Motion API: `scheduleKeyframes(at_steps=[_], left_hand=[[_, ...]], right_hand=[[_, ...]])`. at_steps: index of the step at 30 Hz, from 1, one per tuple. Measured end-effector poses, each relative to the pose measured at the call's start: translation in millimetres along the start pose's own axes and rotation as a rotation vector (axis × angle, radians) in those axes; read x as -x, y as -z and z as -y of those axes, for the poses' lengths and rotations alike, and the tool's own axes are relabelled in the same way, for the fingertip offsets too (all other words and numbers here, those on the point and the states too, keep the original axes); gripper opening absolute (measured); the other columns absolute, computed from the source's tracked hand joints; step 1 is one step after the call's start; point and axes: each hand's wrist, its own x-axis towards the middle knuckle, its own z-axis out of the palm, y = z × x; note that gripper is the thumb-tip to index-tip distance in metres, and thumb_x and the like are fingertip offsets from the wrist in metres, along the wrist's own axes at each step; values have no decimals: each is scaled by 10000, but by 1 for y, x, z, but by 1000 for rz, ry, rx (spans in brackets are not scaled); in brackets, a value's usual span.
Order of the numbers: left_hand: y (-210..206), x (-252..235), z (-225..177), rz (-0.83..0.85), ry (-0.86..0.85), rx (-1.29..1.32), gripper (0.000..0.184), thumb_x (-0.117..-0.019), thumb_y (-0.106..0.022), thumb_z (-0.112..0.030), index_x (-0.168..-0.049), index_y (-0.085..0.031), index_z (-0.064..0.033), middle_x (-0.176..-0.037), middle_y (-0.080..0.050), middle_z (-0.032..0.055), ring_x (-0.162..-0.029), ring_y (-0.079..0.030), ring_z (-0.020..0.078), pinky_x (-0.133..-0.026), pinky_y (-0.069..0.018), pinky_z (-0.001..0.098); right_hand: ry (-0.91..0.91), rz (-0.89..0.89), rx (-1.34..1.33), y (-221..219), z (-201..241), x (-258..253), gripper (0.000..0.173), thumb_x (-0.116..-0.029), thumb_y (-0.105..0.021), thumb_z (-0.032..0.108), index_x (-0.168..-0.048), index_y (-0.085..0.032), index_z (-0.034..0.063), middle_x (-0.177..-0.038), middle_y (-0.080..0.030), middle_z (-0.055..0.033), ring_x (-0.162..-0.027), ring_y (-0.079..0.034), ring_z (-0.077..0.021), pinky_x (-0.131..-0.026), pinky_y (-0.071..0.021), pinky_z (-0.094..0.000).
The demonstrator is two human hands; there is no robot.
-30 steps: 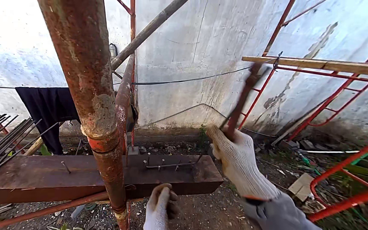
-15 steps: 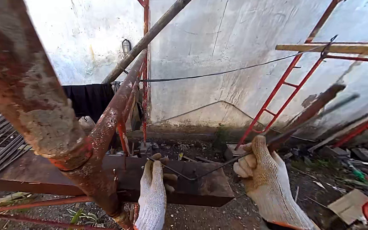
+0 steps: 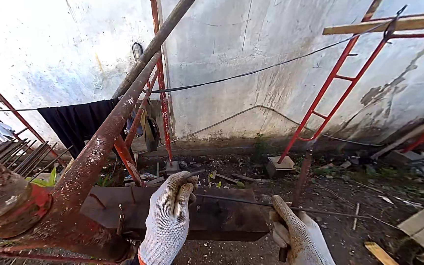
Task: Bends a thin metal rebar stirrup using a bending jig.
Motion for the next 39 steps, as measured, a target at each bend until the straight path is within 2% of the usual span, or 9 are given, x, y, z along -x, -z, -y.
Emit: scheduleKeyframes(at_steps=[9, 13, 20, 27, 31, 33, 35, 37, 39], left_hand=[[-1, 1, -7, 52, -26, -30, 218, -1053, -497, -160, -1125, -700, -122, -889, -723, -43, -695, -685, 86, -611, -616, 274], [-3, 1, -11, 46, 34, 5, 208, -1047, -504, -149, -1111, -698, -110, -826, -709, -43, -586, -646, 85, -514, -582, 266], [-6, 1, -4, 86, -12, -36, 206, -1047, -527, -189, -1117, -709, -121, -866, -723, -52, -656, -675, 70, -585, -606, 258], [-11, -6, 17, 155, 35, 55, 223, -1066, -499, -162, -1139, -703, -111, -857, -715, -16, -619, -661, 110, -552, -602, 288], [-15, -2, 24, 214, 32, 56, 230, -1068, -489, -182, -1132, -694, -102, -890, -711, -23, -650, -653, 87, -583, -592, 271], [-16, -3, 23, 193, 29, -44, 236, -1066, -487, -221, -1128, -704, -152, -904, -708, -57, -722, -657, 68, -650, -585, 269], [-14, -5, 23, 167, 8, -137, 246, -1058, -490, -273, -1115, -720, -207, -952, -712, -88, -855, -677, 62, -764, -598, 305], [-13, -6, 21, 154, 1, -127, 244, -1053, -485, -273, -1100, -720, -224, -1019, -703, -91, -963, -658, 75, -842, -568, 339], [-13, -7, 20, 174, 39, 30, 271, -1067, -448, -213, -1148, -703, -170, -1075, -719, -40, -1017, -675, 116, -887, -581, 353]], right_hand=[[-18, 46, 4, 3, -7, -23, 358, -988, -659, 447, -886, -612, 107, -563, -472, 8, -368, -352, -91, -333, -359, -268], [-65, 62, 5, 7, -5, -20, 307, -991, -665, 401, -904, -587, 117, -568, -458, 19, -371, -352, -85, -336, -370, -268], [-74, 60, 4, 10, -17, -22, 369, -991, -656, 437, -832, -574, 114, -525, -410, 16, -362, -345, -94, -331, -354, -276], [-76, 15, 33, 9, -29, -28, 394, -971, -693, 430, -789, -577, 100, -521, -432, 5, -363, -340, -93, -334, -336, -269], [-128, -3, 34, 13, -40, -28, 354, -950, -723, 428, -839, -570, 128, -514, -384, 37, -370, -345, -85, -346, -355, -264], [-143, -5, -3, 17, -44, -29, 394, -974, -666, 496, -821, -545, 153, -495, -315, 59, -363, -316, -80, -345, -341, -267], [-132, -40, -74, 28, -47, -38, 543, -1005, -451, 675, -792, -520, 180, -481, -288, 77, -360, -303, -72, -348, -329, -273], [-61, -148, -188, 64, -63, -67, 728, -946, -265, 830, -857, -559, 170, -520, -360, 52, -394, -354, -93, -372, -355, -313], [79, -351, -199, 110, -68, -98, 807, -937, -206, 847, -1042, -590, 144, -626, -525, -8, -458, -482, -140, -387, -426, -379]])
